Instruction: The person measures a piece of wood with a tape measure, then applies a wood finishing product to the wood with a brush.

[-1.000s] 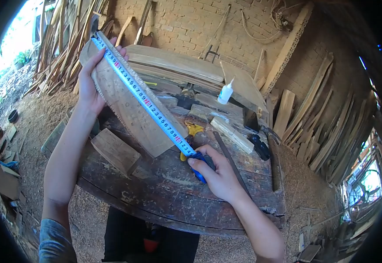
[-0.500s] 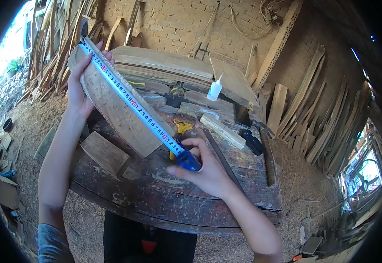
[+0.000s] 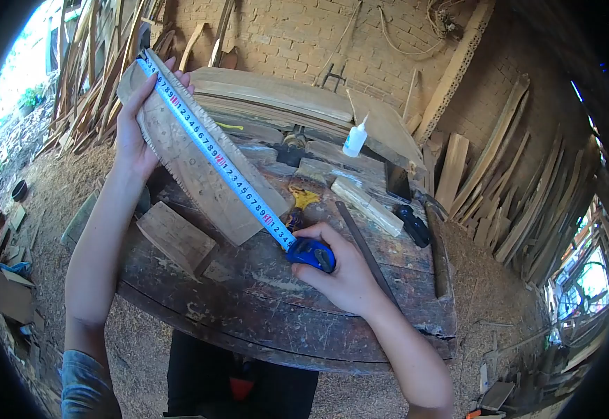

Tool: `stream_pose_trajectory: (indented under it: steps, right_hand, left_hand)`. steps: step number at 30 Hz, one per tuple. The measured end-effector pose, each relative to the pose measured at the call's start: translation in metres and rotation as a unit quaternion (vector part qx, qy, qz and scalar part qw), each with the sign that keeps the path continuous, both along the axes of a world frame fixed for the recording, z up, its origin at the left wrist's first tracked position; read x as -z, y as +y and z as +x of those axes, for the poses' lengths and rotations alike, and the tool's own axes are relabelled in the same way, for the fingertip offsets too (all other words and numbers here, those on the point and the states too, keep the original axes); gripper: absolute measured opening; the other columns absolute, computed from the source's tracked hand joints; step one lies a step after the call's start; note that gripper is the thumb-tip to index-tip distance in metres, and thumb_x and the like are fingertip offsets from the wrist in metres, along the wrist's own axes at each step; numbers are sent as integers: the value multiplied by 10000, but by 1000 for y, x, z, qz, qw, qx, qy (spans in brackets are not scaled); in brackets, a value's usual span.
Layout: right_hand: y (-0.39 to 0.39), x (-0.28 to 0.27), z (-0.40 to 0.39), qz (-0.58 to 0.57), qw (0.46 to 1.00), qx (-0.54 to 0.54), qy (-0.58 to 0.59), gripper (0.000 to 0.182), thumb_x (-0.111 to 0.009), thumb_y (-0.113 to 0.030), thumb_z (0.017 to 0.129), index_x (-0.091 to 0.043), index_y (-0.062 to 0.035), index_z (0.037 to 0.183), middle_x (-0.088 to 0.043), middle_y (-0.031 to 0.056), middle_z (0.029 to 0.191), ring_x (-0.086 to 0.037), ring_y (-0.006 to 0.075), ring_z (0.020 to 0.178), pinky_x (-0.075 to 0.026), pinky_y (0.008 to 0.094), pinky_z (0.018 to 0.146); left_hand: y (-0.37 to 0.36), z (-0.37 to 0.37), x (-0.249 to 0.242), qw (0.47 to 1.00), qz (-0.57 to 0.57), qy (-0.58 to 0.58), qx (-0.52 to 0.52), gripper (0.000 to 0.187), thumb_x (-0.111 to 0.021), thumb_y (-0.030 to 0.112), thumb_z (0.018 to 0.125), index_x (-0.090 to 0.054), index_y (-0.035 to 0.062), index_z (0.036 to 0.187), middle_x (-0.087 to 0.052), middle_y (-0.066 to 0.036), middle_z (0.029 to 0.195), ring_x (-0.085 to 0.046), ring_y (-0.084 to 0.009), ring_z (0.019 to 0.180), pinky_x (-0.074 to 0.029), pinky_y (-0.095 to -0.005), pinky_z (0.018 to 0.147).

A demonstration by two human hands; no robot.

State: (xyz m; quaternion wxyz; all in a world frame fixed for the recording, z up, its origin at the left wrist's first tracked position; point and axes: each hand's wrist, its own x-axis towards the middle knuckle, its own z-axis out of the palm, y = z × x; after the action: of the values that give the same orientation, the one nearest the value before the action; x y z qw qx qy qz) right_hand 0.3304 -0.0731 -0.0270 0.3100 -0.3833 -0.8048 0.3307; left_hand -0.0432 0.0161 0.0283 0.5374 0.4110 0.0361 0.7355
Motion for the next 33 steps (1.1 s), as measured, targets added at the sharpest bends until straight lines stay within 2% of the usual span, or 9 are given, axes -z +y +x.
stream_pose_trajectory:
  steps: [8,11,13,17,20,23,27,33]
  right_hand:
    - [3,2,3,-89,995,-15,34,431,-799,-132,882,-646,-58,1278,-704,47,1080,-657,123,1026,-505,293,929]
    - [4,2,4,-102,994,-21,43,423,-789,-124,886,-648,-58,1279,-702,39,1070,-655,116,995,-509,285,909]
    - [4,2,4,-116,991,-29,58,419,-785,-118,888,-649,-57,1280,-698,29,1058,-655,112,970,-514,278,892]
    - [7,1,4,-99,992,-35,68,416,-768,-96,889,-651,-56,1287,-693,22,1038,-658,102,940,-519,263,864]
    - [7,2,4,-94,992,-38,72,413,-761,-83,881,-657,-53,1280,-692,26,1029,-657,100,939,-519,262,855]
    - [4,0,3,-105,992,-26,60,415,-761,-77,873,-661,-50,1275,-691,23,1029,-656,101,941,-516,260,852]
    - [4,1,3,-118,990,-18,72,410,-733,-48,857,-660,-46,1260,-695,27,1035,-654,95,947,-516,259,858]
    - [5,-1,0,-126,989,-16,72,434,-728,-44,830,-655,-39,1258,-704,34,1065,-659,101,975,-520,266,880]
  left_hand:
    - [-3,1,-2,1000,-15,-6,-9,598,-621,350,1065,-492,8,1538,-660,-233,1332,-644,-317,1276,-510,-445,1152]
    - [4,-9,3,998,22,1,57,604,-595,393,1078,-501,-1,1526,-664,-235,1318,-657,-320,1255,-519,-443,1142]
    - [1,-4,1,999,10,-11,28,621,-580,428,1082,-496,-7,1518,-671,-227,1289,-670,-320,1222,-530,-441,1128]
    - [5,-1,3,998,35,-16,49,651,-554,479,1090,-473,-14,1508,-681,-211,1223,-683,-318,1170,-551,-439,1094]
    - [8,-5,6,994,70,-3,88,630,-509,455,1117,-463,-24,1524,-680,-220,1260,-679,-323,1194,-531,-440,1121]
    - [-3,4,1,999,9,-7,31,664,-490,493,1116,-454,-27,1527,-677,-214,1244,-677,-321,1197,-526,-442,1127]
    - [-1,-1,2,994,53,-30,95,731,-481,550,1103,-440,-35,1538,-672,-213,1244,-672,-321,1209,-520,-461,1134]
    - [-6,1,0,997,48,-33,42,858,-374,680,1071,-441,-45,1526,-654,-245,1259,-666,-347,1197,-534,-468,1095]
